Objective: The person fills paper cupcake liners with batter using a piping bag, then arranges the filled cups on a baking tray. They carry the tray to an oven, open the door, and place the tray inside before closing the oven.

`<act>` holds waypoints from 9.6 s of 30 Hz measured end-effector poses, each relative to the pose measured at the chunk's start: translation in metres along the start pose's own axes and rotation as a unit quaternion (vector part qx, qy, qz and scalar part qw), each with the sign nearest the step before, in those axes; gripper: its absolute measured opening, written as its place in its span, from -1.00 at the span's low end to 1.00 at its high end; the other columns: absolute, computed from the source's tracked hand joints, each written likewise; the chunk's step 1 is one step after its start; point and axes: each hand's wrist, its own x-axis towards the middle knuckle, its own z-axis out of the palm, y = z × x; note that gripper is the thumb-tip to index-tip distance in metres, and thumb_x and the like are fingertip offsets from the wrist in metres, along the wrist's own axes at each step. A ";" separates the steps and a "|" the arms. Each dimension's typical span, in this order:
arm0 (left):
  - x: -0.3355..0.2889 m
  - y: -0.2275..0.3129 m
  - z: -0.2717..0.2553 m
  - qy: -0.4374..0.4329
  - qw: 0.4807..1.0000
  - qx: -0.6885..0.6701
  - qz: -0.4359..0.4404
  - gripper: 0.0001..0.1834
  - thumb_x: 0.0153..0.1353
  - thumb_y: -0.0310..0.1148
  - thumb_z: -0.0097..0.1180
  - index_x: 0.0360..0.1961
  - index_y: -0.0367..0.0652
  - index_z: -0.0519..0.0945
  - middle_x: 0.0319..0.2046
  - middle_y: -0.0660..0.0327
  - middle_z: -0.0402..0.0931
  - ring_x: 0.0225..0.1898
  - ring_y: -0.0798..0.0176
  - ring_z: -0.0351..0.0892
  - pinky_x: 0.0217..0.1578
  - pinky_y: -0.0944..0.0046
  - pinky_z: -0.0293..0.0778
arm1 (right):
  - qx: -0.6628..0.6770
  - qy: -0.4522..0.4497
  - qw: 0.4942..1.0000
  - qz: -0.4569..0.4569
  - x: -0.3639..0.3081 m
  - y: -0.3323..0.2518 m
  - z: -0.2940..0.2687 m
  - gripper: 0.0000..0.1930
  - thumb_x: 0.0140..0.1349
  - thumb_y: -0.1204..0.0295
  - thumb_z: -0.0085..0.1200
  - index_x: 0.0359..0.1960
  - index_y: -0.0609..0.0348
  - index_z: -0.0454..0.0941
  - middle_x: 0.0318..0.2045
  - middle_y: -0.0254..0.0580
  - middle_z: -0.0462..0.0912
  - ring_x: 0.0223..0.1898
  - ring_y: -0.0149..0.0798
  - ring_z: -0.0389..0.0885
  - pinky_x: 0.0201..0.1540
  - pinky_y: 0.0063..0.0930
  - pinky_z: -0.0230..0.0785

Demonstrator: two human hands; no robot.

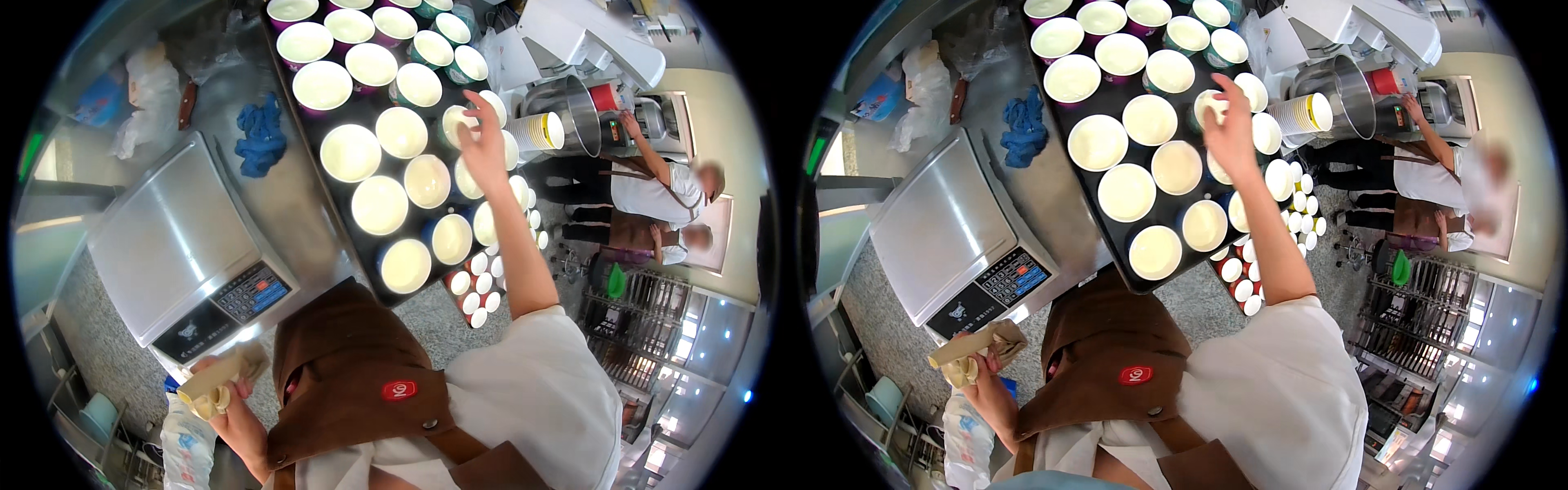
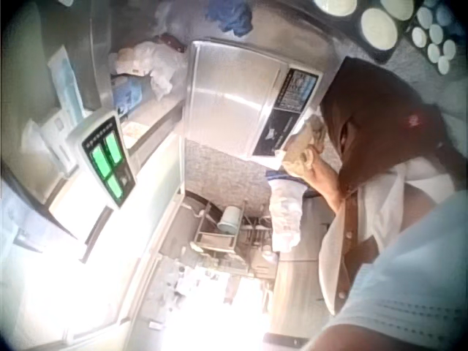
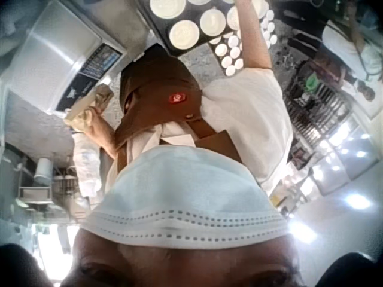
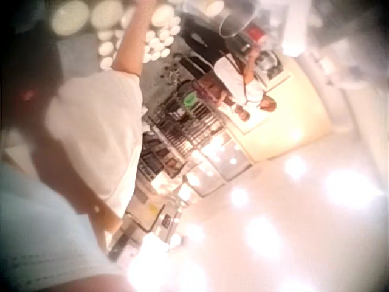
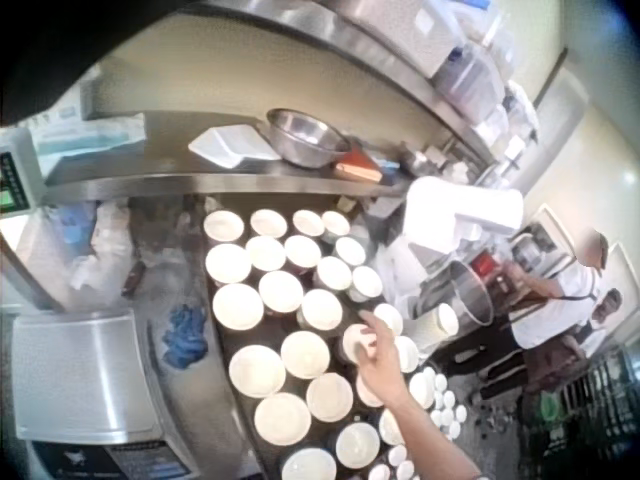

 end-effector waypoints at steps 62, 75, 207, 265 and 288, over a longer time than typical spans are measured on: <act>0.025 -0.018 -0.001 0.009 0.999 -0.008 -0.034 -0.83 0.36 -0.52 -0.07 -0.05 -0.30 0.41 -0.25 0.26 0.36 -0.44 0.48 0.22 -0.40 0.44 0.19 | -0.318 -0.152 0.936 -0.016 0.041 0.036 -0.016 -0.17 -0.09 -0.03 0.41 0.21 0.05 0.39 0.35 0.09 0.22 0.38 0.21 0.05 0.37 0.10 -0.09; 0.019 -0.013 0.013 0.007 0.999 -0.010 -0.041 -0.84 0.36 -0.51 -0.05 -0.06 -0.27 0.42 -0.23 0.29 0.33 -0.42 0.49 0.21 -0.40 0.44 0.16 | -0.271 -0.177 0.946 0.007 0.044 0.041 -0.005 -0.43 -0.07 0.04 0.39 0.03 -0.17 0.55 0.36 -0.12 0.26 0.39 0.07 0.15 0.38 0.13 -0.14; 0.049 -0.027 0.011 0.028 0.998 -0.019 -0.060 -0.96 0.34 -0.54 -0.07 -0.22 -0.28 0.42 -0.32 0.25 0.32 -0.51 0.49 0.21 -0.48 0.45 0.16 | -0.423 -0.113 0.882 0.174 0.024 0.015 -0.002 -0.29 -0.08 -0.02 0.42 -0.05 0.19 0.35 -0.11 0.04 0.55 0.07 0.12 0.41 0.20 0.04 0.04; 0.037 -0.032 0.015 0.042 0.997 -0.005 -0.058 -0.88 0.38 -0.42 -0.03 -0.23 -0.28 0.42 -0.33 0.26 0.29 -0.54 0.50 0.17 -0.52 0.47 0.10 | -0.262 -0.358 0.895 -0.050 0.070 0.039 -0.018 -0.72 0.08 0.37 0.32 -0.16 -0.13 0.59 0.20 -0.07 0.43 0.43 0.03 0.09 0.40 0.00 -0.10; 0.021 -0.002 0.024 0.006 0.999 0.038 0.022 -0.81 0.35 -0.39 -0.01 -0.13 -0.31 0.42 -0.28 0.24 0.32 -0.51 0.49 0.19 -0.49 0.44 0.11 | -0.108 -0.183 0.973 0.086 -0.112 -0.027 -0.060 -0.70 0.26 0.67 -0.07 0.02 0.29 0.31 -0.11 -0.07 0.61 -0.07 -0.12 0.58 -0.03 -0.37 0.39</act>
